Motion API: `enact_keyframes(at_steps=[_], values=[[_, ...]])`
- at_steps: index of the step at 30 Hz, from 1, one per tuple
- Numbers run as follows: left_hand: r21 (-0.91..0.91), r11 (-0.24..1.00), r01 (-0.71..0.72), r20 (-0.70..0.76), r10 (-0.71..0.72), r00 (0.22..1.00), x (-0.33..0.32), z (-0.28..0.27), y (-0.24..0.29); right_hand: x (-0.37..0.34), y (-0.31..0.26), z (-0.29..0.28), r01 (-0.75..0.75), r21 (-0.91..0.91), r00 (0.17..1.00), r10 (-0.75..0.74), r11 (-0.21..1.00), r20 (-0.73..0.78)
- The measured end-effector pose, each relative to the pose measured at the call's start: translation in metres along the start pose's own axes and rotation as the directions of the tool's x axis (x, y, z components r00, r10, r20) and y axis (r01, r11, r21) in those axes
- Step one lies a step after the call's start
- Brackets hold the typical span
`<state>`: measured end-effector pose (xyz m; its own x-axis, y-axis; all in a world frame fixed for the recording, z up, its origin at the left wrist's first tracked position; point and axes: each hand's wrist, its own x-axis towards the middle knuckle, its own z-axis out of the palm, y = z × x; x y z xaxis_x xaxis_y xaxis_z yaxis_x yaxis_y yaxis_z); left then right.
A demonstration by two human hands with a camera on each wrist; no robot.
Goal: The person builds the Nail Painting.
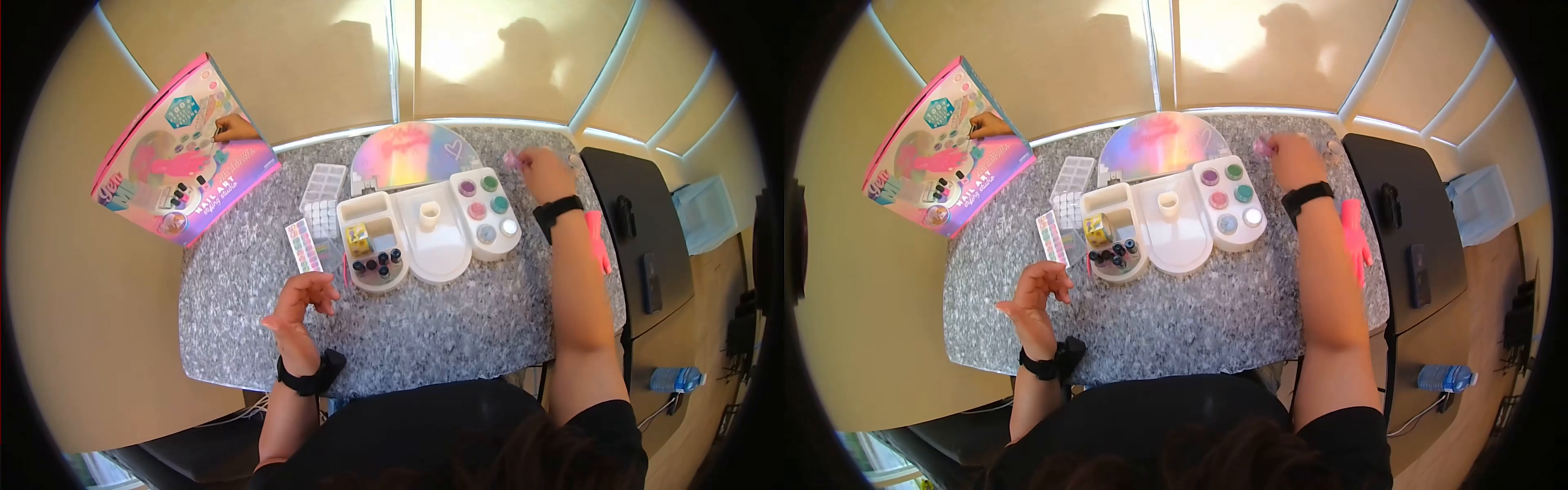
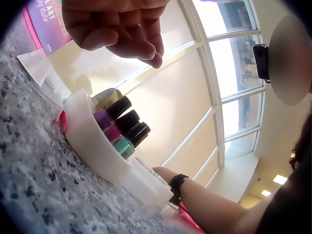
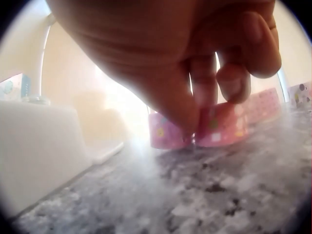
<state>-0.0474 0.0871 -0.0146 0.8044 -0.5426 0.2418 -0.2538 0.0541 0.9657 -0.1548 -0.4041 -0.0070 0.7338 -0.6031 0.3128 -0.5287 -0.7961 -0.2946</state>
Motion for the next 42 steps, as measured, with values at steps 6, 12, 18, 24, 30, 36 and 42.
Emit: enact_keyframes(at_steps=[6, 12, 18, 24, 30, 36, 42], values=[[0.031, 0.995, -0.098, 0.112, 0.094, 0.989, -0.002, 0.005, 0.01, -0.106, -0.113, -0.091, 0.483, 0.236, 0.874, -0.479, 0.843, -0.08], [0.228, 0.971, -0.076, 0.307, 0.003, 0.952, 0.006, 0.035, 0.031, -0.212, -0.145, -0.063, 0.725, 0.13, 0.584, -0.704, 0.676, 0.404], [0.445, 0.828, -0.34, 0.555, 0.042, 0.83, 0.007, 0.049, 0.036, -0.215, -0.146, -0.065, 0.683, 0.192, 0.675, -0.709, 0.705, 0.203], [0.354, 0.784, -0.511, 0.584, 0.241, 0.775, 0.009, 0.062, 0.052, -0.209, -0.152, -0.091, 0.805, 0.177, 0.572, -0.82, 0.566, 0.023], [0.387, 0.672, -0.631, 0.627, 0.31, 0.715, 0.001, 0.056, 0.044, -0.213, -0.146, -0.069, 0.679, 0.373, 0.677, -0.736, 0.632, 0.014], [0.375, 0.627, -0.683, 0.706, 0.285, 0.649, -0.004, 0.047, 0.038, -0.22, -0.128, -0.069, 0.669, 0.395, 0.605, -0.77, 0.63, 0.204], [0.434, 0.622, -0.652, 0.712, 0.207, 0.671, -0.007, 0.042, 0.033, -0.224, -0.129, -0.07, 0.659, 0.336, 0.649, -0.734, 0.673, 0.2]])
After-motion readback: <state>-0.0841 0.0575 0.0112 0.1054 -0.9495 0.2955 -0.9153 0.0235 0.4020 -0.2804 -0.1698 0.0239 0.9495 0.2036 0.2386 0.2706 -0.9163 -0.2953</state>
